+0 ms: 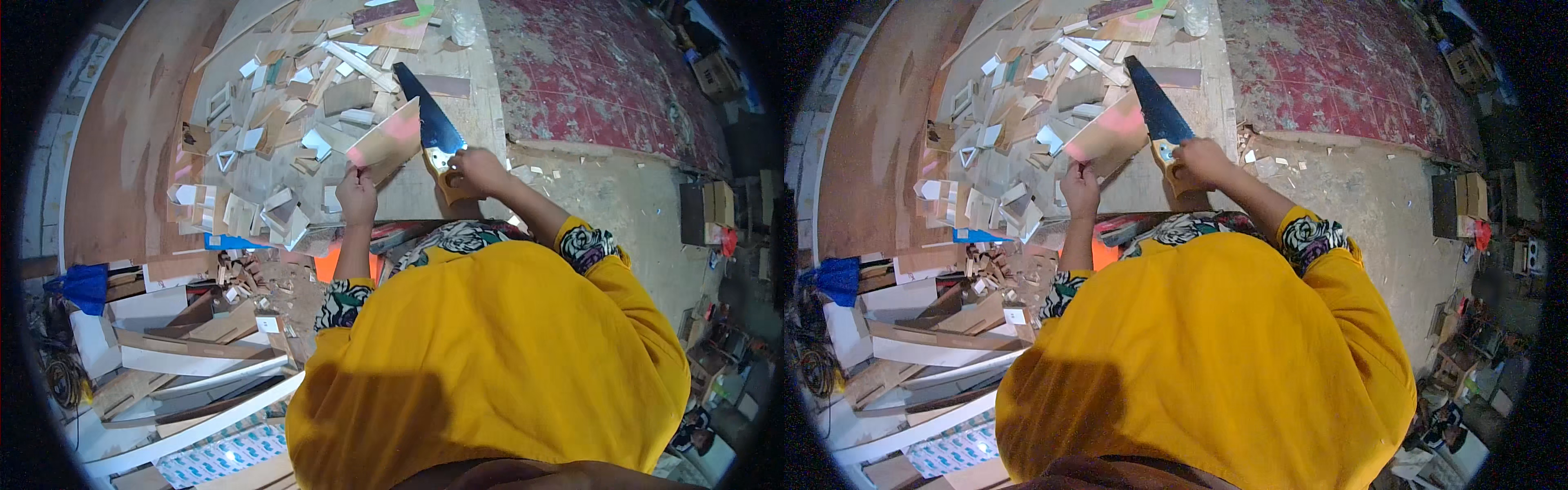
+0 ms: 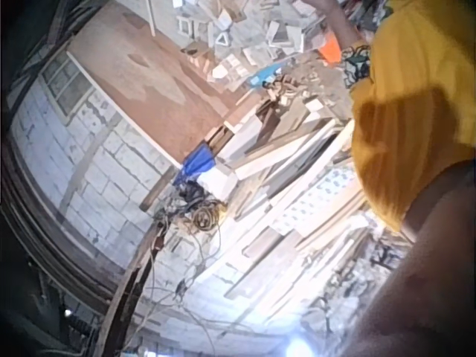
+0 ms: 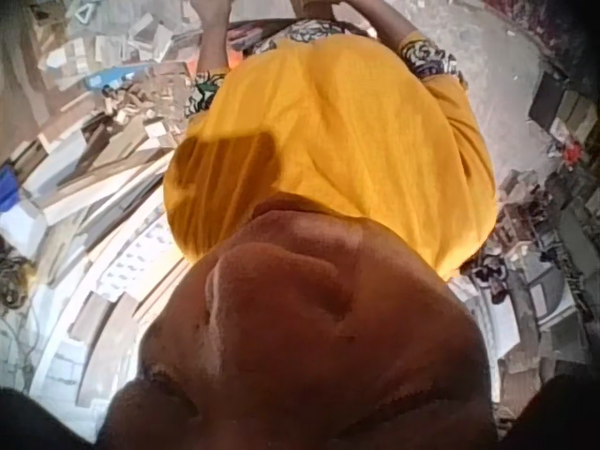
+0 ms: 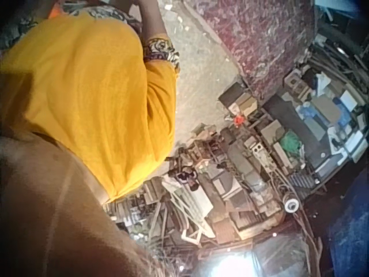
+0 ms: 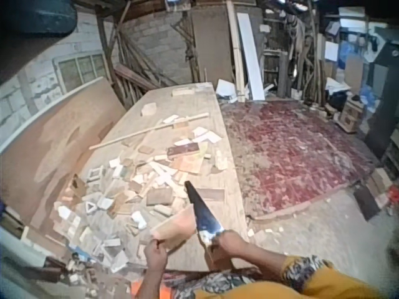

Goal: Sawing a small piece of wood with a hand saw in a workshop.

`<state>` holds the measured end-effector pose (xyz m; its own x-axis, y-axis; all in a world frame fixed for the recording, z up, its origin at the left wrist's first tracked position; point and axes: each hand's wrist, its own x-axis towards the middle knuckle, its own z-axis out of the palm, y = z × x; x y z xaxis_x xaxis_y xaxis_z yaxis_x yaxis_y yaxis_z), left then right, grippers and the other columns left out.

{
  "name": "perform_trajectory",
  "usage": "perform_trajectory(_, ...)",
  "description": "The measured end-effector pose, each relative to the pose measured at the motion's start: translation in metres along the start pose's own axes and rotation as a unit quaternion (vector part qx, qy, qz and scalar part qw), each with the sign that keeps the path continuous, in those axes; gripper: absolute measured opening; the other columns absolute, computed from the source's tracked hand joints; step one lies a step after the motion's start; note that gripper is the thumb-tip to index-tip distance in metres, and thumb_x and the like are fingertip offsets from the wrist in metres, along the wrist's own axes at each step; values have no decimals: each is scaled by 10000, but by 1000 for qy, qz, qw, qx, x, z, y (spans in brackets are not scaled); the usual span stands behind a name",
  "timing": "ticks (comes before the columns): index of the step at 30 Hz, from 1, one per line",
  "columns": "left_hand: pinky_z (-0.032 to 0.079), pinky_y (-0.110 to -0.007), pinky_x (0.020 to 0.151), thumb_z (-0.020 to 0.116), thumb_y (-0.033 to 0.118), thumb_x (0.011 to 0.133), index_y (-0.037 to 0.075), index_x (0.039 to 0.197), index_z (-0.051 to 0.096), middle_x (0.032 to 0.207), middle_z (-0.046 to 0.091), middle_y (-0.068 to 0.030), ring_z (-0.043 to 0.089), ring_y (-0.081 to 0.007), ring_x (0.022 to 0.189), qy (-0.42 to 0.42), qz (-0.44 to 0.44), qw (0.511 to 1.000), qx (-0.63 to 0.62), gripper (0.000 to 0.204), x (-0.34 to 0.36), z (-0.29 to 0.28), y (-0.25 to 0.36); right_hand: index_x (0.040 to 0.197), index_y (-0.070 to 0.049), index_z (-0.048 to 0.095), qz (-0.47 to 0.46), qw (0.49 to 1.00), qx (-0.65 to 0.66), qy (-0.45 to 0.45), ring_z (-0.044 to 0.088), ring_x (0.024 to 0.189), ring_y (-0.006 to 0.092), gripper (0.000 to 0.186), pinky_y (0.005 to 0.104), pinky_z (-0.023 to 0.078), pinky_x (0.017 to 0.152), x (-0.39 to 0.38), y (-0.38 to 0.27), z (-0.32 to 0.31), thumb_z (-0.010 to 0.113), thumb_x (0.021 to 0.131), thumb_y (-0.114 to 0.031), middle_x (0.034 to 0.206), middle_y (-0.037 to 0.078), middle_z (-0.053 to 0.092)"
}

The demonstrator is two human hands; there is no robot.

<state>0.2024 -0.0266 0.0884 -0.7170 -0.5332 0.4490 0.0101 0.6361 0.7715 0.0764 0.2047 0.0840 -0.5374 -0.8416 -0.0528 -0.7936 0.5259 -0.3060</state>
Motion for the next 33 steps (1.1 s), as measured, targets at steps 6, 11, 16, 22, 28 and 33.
perform_trajectory(6,467,-268,626,525,37,833,-4,1014,532,857,612,-92,586,-144,734,33,-110,986,-121,186,0,1,-34,960,-82,622,-4,993,85,86,582,889,308,285,395,483,758,29,34,-12,648,706,-210,963,116,589)
perform_trajectory(11,476,-275,637,516,47,851,60,1152,477,995,563,-72,558,-159,854,106,-333,902,-254,304,19,-12,16,997,-90,615,83,980,92,154,576,902,324,290,397,485,776,69,94,-6,621,725,-193,997,135,578)
perform_trajectory(16,438,-395,841,528,83,839,113,1320,336,1176,477,-91,520,-242,1004,141,-373,810,-431,519,7,-19,10,1100,-88,555,119,986,3,114,552,991,336,419,398,478,829,124,133,-11,650,716,-227,1117,125,551)
perform_trajectory(22,406,-394,769,552,105,836,149,1321,324,1149,500,-53,530,-203,993,183,-382,772,-475,538,-14,-17,19,1063,-81,535,132,988,-75,30,553,997,328,449,403,493,802,162,134,-6,703,674,-230,1082,126,553)
perform_trajectory(28,432,-400,815,556,89,838,117,1301,352,1125,525,-61,537,-221,993,210,-405,762,-460,506,-32,-16,26,1020,-80,556,119,993,-1,16,575,942,332,297,426,493,758,172,138,-30,580,729,-132,1028,147,562)
perform_trajectory(33,435,-377,776,552,121,854,122,1290,350,1092,543,-41,552,-203,957,174,-397,781,-450,481,-31,-7,24,997,-95,569,136,975,-29,175,590,903,342,243,441,484,744,165,153,-41,519,760,-112,1003,154,579)
